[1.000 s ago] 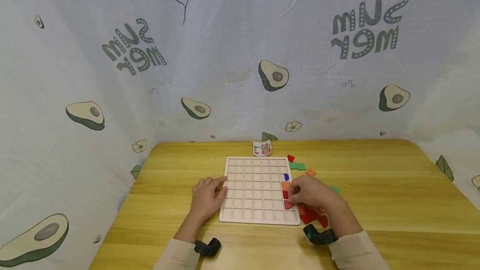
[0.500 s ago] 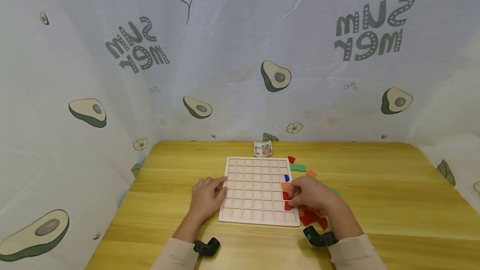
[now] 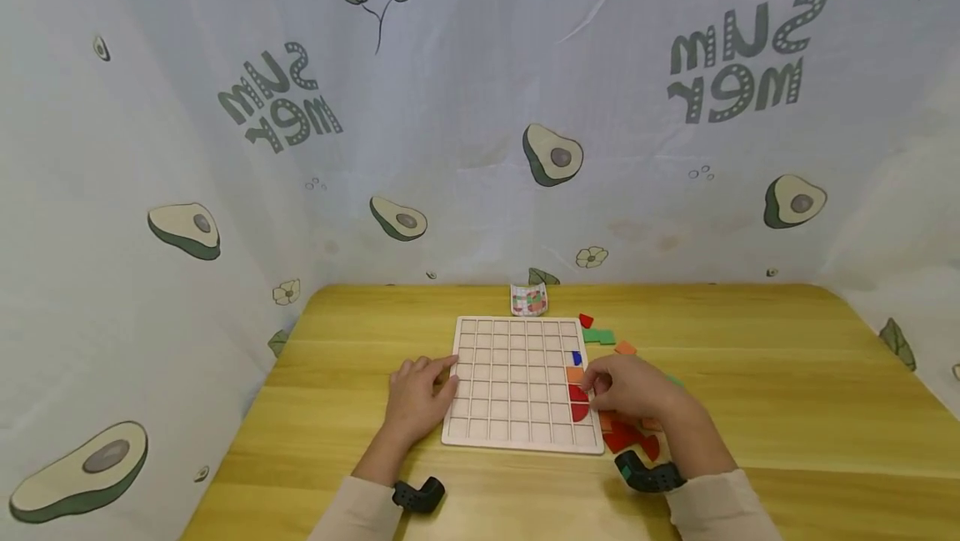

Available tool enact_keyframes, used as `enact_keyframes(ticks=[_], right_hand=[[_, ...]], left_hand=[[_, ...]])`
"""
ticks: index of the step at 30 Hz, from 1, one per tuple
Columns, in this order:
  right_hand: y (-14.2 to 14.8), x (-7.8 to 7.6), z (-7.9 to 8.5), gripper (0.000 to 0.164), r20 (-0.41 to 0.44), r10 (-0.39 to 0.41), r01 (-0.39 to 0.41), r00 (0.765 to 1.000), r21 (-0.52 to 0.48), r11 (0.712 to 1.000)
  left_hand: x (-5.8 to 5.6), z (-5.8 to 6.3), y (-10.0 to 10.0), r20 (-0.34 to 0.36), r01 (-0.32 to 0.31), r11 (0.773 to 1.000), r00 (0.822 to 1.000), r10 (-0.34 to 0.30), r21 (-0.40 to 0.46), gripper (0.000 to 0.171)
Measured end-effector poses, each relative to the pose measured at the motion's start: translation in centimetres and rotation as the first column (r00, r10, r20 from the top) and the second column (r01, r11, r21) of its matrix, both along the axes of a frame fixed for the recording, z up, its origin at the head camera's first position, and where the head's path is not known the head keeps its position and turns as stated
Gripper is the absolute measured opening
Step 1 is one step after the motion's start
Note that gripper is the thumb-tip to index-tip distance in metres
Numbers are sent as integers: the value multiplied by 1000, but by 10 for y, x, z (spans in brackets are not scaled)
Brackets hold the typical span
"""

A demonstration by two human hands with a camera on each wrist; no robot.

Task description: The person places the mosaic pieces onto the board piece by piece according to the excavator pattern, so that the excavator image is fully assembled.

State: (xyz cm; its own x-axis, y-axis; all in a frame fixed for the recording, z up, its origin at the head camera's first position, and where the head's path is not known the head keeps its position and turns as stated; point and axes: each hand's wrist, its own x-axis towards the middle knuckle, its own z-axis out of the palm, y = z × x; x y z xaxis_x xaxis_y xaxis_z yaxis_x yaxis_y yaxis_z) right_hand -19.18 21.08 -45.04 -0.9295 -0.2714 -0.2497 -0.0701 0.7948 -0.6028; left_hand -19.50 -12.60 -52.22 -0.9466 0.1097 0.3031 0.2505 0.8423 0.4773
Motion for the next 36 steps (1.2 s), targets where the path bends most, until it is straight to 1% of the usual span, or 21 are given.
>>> enact_keyframes(ticks=[3, 6, 10, 12, 16, 19, 24, 27, 32, 36], right_hand=[[11, -2, 0, 12, -51, 2, -1, 999, 23, 1000], [23, -4, 1, 13, -67, -26, 28, 997, 33, 999], [34, -6, 3, 11, -46, -81, 82, 996, 23, 996], [36, -6, 3, 12, -36, -88, 89, 995, 26, 996], [31, -9, 4, 19, -21, -57, 58, 998, 46, 997], [26, -11, 1, 21, -10, -37, 38, 999, 71, 997], [20, -12, -6, 18, 15, -59, 57, 998, 92, 994], [19, -10, -5, 18, 8, -57, 56, 998, 96, 994], [17, -8, -2, 19, -21, -32, 34, 999, 86, 996], [9, -5, 1, 21, -11, -11, 11, 1000, 42, 999]], left_hand=[[1, -3, 0, 4, -1, 1000, 1000, 1, -4, 34], [2, -3, 0, -1, -3, 1000, 1000, 3, -7, 34], [2, -1, 0, -3, -6, 1000, 1000, 6, -11, 34], [1, 0, 0, -1, -6, 1000, 1000, 6, -15, 34], [-2, 2, 1, -1, -7, 1000, 1000, 7, -14, 35], [-4, 2, 1, 3, -10, 1000, 1000, 11, -12, 35], [-3, 1, 0, 11, -12, 1000, 1000, 13, -12, 34], [-3, 0, -1, 8, -13, 1000, 1000, 14, -15, 34], [-2, 0, -1, 5, -14, 1000, 1000, 14, -14, 34], [-1, 0, -1, 12, -10, 1000, 1000, 10, -11, 34]])
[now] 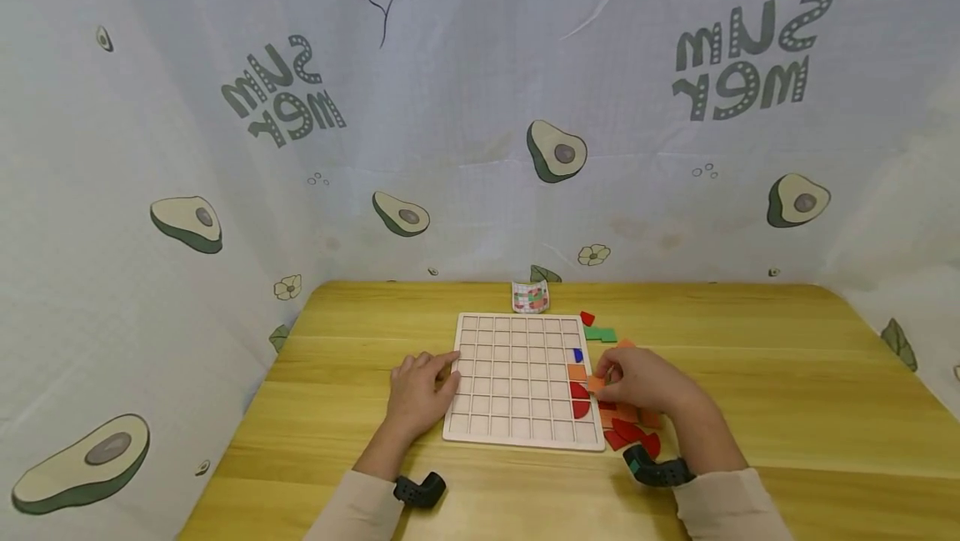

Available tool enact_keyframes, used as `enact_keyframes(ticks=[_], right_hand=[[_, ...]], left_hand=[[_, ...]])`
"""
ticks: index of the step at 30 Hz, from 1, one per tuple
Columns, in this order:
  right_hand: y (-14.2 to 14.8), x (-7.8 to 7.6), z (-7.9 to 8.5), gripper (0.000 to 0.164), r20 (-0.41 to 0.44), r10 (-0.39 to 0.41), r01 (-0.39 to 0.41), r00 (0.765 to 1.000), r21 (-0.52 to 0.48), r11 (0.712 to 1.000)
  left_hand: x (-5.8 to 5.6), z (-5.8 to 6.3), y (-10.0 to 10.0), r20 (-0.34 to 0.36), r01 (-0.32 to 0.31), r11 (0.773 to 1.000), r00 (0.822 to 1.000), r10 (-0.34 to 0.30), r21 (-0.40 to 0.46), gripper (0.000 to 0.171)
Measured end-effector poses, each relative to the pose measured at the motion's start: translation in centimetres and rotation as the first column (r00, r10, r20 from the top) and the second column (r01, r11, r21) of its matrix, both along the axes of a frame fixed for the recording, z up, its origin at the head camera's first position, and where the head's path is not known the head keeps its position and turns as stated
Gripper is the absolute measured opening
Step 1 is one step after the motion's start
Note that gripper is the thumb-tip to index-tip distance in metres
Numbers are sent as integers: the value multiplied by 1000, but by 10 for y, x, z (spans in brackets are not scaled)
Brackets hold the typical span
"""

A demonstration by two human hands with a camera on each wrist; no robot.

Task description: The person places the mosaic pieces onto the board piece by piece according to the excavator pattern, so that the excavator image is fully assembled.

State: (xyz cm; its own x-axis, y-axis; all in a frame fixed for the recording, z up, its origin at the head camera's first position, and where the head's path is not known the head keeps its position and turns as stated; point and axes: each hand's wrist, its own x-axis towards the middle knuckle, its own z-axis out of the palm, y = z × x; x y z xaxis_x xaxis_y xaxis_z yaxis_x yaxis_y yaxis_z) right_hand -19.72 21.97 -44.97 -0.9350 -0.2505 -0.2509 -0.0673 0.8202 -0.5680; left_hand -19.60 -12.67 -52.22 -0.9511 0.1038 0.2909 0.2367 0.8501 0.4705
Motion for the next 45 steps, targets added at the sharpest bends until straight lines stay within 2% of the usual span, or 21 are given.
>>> enact_keyframes(ticks=[5, 11, 21, 28, 31, 36, 39, 42, 45], right_hand=[[-19, 6, 2, 20, 9, 47, -46, 999, -45, 998], [-43, 13, 0, 24, -25, 119, -120, 993, -9, 993], [-49, 19, -2, 26, -42, 110, -109, 993, 29, 994], [-43, 16, -1, 24, -37, 113, -113, 993, -3, 994], [-32, 11, -1, 22, -24, 86, -87, 996, -46, 995], [1, 2, 0, 21, -77, -37, 33, 996, -61, 998], [23, -3, -3, 25, -127, -135, 128, 983, -56, 990], [39, -8, -9, 29, -167, -229, 221, 959, -66, 973], [48, -11, -16, 34, -195, -290, 279, 937, -80, 957]], left_hand=[[0, 1, 0, -6, 0, 1000, 1000, 0, -1, 34], [0, 2, -1, 3, -4, 1000, 1000, 4, -3, 34], [1, -1, 1, 0, 2, 1000, 1000, -2, -5, 33], [1, 0, 1, -8, 4, 1000, 1000, -4, -1, 34], [1, 0, 1, -7, 2, 1000, 1000, -2, -1, 33], [1, -2, 0, -15, 10, 1000, 1000, -10, 3, 34], [2, -2, 0, -18, 10, 1000, 1000, -10, 9, 33], [2, -2, 1, -23, 7, 1000, 1000, -7, 7, 33], [2, -1, 1, -31, 8, 1000, 999, -8, -1, 33]])
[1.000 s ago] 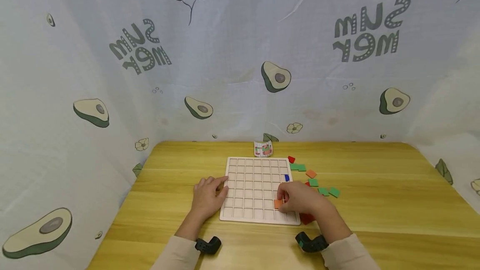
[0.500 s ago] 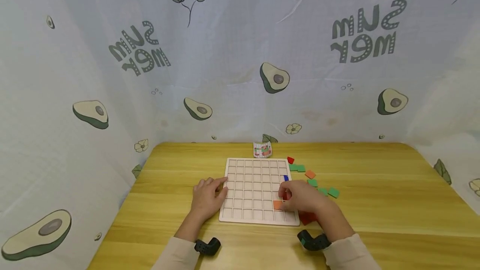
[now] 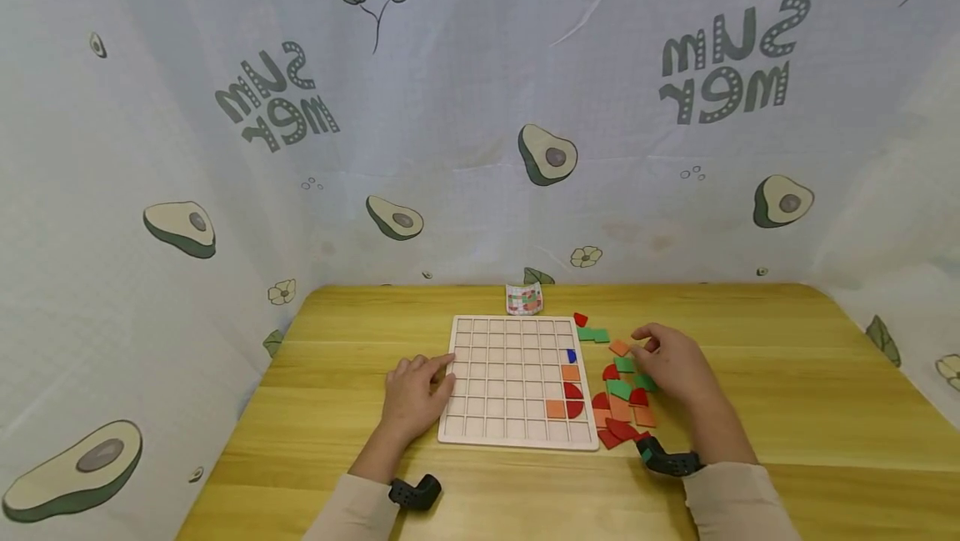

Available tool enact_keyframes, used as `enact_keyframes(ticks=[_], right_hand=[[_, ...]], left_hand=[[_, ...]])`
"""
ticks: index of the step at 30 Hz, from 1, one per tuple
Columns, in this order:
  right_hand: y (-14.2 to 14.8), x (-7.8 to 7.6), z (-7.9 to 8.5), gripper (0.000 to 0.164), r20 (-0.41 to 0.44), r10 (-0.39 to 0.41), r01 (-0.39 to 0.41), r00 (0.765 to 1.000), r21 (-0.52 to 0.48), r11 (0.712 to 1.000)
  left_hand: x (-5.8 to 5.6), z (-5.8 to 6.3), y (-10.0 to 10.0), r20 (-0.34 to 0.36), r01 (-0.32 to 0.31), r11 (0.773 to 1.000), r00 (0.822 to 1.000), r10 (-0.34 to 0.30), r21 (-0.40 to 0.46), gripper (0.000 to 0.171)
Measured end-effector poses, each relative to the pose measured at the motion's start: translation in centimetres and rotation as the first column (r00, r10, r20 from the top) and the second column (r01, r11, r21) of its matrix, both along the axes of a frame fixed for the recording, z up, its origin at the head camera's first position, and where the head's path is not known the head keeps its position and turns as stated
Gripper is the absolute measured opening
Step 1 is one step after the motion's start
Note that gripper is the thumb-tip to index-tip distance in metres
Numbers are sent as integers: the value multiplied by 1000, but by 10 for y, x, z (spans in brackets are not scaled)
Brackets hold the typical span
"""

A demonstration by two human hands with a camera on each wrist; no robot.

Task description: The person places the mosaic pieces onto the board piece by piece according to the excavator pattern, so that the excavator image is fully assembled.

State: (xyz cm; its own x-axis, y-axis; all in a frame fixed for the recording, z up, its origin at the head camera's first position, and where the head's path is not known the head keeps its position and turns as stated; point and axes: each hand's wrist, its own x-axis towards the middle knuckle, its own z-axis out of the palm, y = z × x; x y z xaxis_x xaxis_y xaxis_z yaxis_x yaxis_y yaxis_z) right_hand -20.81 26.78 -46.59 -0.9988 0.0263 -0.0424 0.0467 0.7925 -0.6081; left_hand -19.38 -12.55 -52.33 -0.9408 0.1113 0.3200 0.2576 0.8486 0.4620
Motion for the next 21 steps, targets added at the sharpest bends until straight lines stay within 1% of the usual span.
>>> enact_keyframes(ticks=[4, 7, 10, 14, 17, 21], right_hand=[[0, -4, -13, 43, 3, -44, 44, 999, 23, 999], [-4, -6, -20, 51, -5, -62, 62, 998, 74, 995], [-9, -5, -24, 50, -27, -77, 79, 997, 87, 993], [-11, -5, -25, 42, -16, -81, 81, 997, 54, 995], [-10, -6, -23, 43, 16, -72, 72, 997, 20, 997], [-9, -8, -21, 44, 50, -96, 96, 994, -5, 995]], left_hand=[[-1, 0, 0, -3, -2, 1000, 1000, 2, -1, 33], [-1, 0, 0, 5, -3, 1000, 1000, 3, 1, 33], [0, -1, 0, 15, -4, 1000, 1000, 4, 6, 34], [1, -1, -1, 18, -3, 1000, 1000, 3, 7, 34], [1, 0, -1, 18, -1, 1000, 1000, 1, 2, 34], [0, 1, -1, 18, 2, 1000, 1000, -2, 1, 34]])
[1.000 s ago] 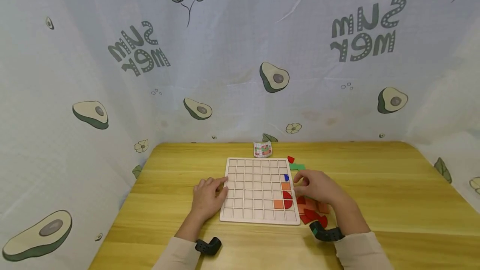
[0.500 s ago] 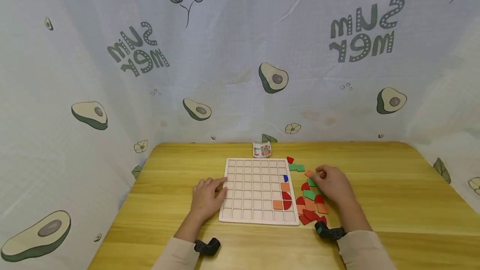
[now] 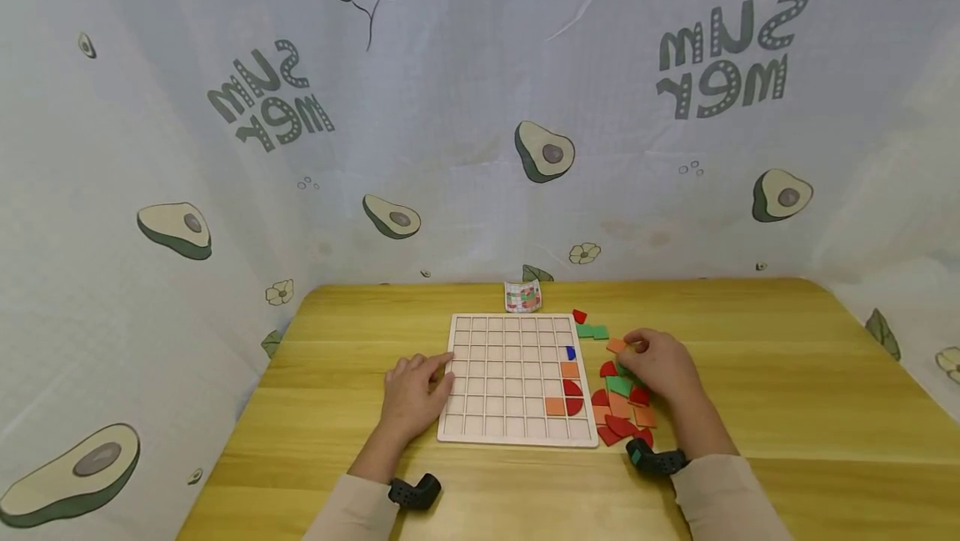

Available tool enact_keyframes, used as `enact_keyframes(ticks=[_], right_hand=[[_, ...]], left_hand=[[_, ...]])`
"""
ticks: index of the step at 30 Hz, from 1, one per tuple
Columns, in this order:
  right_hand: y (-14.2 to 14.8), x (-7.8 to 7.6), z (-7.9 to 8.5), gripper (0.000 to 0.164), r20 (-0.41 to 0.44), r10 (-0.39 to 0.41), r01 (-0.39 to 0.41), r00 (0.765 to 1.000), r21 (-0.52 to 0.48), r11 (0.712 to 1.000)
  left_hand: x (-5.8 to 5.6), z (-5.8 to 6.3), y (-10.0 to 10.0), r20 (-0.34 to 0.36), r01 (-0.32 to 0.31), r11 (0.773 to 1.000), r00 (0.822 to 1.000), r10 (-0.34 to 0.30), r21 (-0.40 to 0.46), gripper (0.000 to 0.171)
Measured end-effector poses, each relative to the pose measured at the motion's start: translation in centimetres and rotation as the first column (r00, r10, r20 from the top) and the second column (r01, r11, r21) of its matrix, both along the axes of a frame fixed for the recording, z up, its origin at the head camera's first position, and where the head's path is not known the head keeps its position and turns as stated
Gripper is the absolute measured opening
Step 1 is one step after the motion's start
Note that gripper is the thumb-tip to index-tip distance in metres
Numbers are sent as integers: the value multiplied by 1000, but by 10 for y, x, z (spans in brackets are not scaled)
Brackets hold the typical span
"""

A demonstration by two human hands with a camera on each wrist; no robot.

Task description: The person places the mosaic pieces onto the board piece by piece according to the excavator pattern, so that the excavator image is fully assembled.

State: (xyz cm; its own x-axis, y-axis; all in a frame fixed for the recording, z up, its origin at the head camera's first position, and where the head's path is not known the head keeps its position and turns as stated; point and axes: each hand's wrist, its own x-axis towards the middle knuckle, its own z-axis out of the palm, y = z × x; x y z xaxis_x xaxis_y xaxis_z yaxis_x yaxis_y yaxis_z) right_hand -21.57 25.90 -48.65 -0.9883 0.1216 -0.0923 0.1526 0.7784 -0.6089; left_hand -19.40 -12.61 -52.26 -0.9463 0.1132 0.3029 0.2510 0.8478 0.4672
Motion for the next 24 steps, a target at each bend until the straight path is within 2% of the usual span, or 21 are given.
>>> enact_keyframes(ticks=[4, 10, 17, 24], right_hand=[[-2, -1, 1, 43, -1, -20, 20, 1000, 11, 1000], [-1, 2, 2, 39, -18, 0, 0, 1000, 39, 999], [0, 3, 6, 44, -18, 8, -8, 1000, 3, 1000], [-12, 4, 13, 42, -17, 100, -101, 995, -49, 994]], left_hand=[[0, 1, 0, -14, 2, 1000, 1000, -2, 6, 34], [0, 1, -1, -11, -2, 1000, 1000, 2, 5, 34], [1, 1, 1, -1, 0, 1000, 1000, 0, 12, 34], [1, 1, 1, -8, 5, 1000, 1000, -5, 10, 34]])
